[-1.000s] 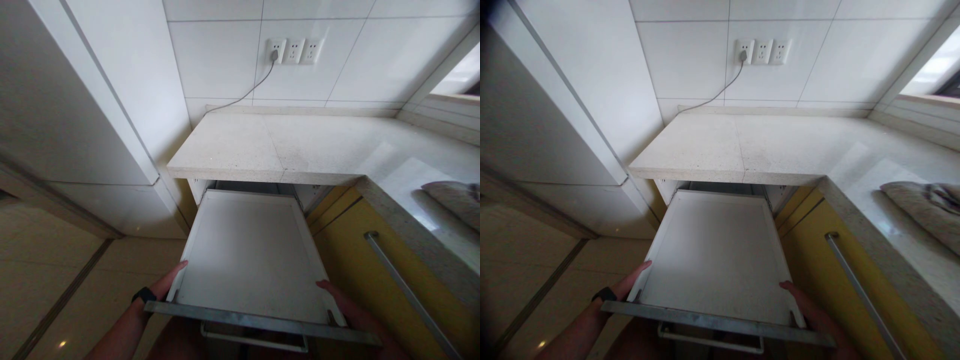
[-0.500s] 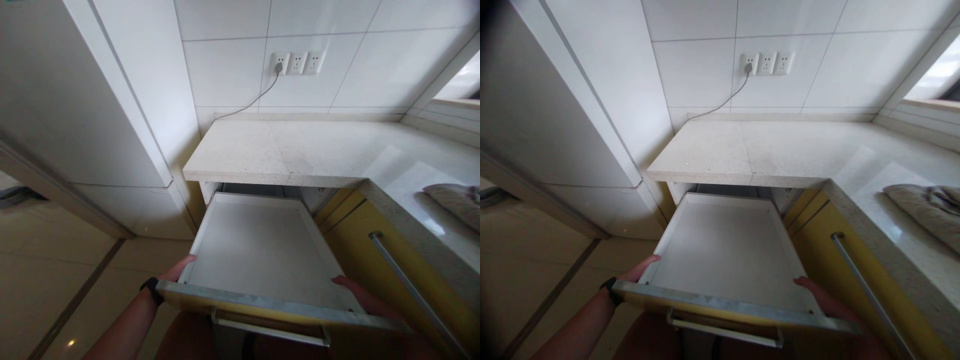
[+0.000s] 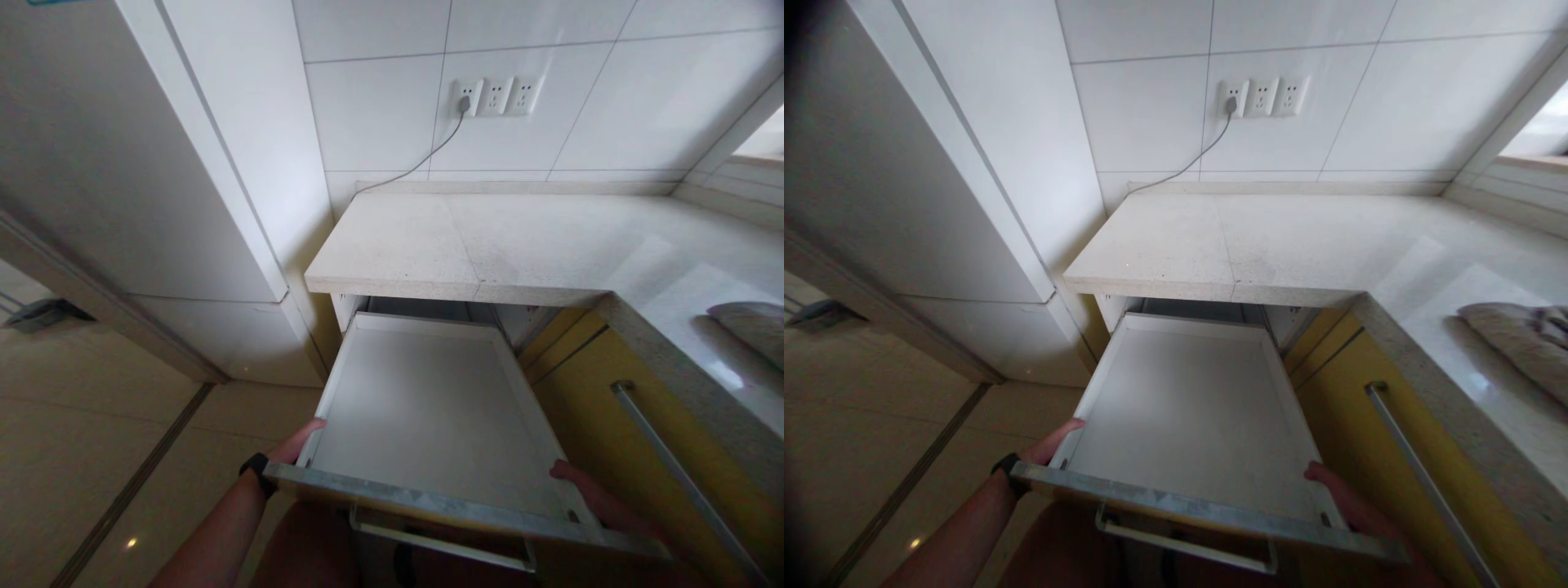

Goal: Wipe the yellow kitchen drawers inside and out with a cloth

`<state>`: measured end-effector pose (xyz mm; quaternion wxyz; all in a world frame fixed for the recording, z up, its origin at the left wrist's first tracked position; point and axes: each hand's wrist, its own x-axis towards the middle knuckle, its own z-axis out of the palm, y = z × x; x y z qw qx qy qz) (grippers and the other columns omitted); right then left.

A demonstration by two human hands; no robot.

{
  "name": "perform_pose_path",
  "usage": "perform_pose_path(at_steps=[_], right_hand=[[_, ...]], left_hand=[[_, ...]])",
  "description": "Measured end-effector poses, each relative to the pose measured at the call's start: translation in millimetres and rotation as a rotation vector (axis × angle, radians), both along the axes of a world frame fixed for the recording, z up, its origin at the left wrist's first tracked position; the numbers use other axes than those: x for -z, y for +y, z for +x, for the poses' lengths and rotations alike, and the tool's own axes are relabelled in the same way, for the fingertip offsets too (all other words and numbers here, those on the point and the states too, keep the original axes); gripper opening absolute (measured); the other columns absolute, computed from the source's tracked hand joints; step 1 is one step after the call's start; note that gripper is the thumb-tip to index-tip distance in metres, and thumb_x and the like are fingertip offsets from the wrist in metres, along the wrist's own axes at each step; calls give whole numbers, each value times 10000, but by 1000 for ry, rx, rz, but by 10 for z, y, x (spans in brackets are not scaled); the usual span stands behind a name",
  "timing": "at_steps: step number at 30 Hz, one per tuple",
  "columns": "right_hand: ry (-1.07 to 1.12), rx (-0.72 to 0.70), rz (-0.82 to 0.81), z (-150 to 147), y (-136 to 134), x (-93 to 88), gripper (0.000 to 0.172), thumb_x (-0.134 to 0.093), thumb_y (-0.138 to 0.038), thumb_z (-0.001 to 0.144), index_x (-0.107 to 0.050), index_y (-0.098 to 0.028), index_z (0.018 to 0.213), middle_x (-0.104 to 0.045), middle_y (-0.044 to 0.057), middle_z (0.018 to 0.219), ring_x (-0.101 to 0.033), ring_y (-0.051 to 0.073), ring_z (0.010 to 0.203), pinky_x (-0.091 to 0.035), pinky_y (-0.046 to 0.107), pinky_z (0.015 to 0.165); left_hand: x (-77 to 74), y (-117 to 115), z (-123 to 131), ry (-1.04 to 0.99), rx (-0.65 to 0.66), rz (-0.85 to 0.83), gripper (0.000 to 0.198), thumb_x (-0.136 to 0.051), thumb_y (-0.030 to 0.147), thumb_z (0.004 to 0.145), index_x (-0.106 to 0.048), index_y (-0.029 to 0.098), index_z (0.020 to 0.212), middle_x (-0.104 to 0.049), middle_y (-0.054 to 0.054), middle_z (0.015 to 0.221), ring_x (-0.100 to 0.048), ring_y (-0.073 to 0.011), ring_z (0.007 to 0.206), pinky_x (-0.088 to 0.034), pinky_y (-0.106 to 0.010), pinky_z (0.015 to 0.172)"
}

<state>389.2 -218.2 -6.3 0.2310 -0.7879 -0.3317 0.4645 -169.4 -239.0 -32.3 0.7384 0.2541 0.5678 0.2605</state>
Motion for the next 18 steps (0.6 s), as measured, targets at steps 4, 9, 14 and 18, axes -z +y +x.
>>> perform_pose_path(at_steps=[4, 9, 14, 18], right_hand=[[79, -84, -102, 12, -8, -24, 292, -635, -522, 696, -700, -281, 847, -717, 118, 787, -710, 362, 786, -580, 467, 719], [101, -132, -188, 16, -4, -70, 326, -678, -532, 607, -672, -275, 808, -703, 118, 734, -702, 364, 822, -575, 451, 748], [116, -6, -181, 29, -40, -91, 363, -667, -552, 602, -666, -262, 821, -716, 136, 788, -697, 371, 837, -566, 455, 744], [55, -95, -70, 42, -47, -53, 333, -636, -574, 633, -644, -267, 762, -689, 118, 703, -687, 353, 719, -561, 459, 680]], left_hand=[[-7, -51, 59, -44, -21, -1, 647, -616, 666, 765, -733, 81, 1018, -769, -94, 806, -696, -259, 798, -501, -323, 755], [28, -109, 97, -51, -57, 73, 521, -654, 571, 781, -739, 101, 991, -766, -72, 827, -688, -238, 805, -491, -306, 773], [15, -152, 133, -136, -55, 36, 519, -630, 567, 808, -743, 89, 973, -757, -75, 793, -669, -214, 723, -485, -298, 708], [-9, -178, 163, -171, -60, 46, 464, -634, 545, 816, -745, 106, 919, -755, -61, 779, -657, -196, 690, -478, -286, 673]])
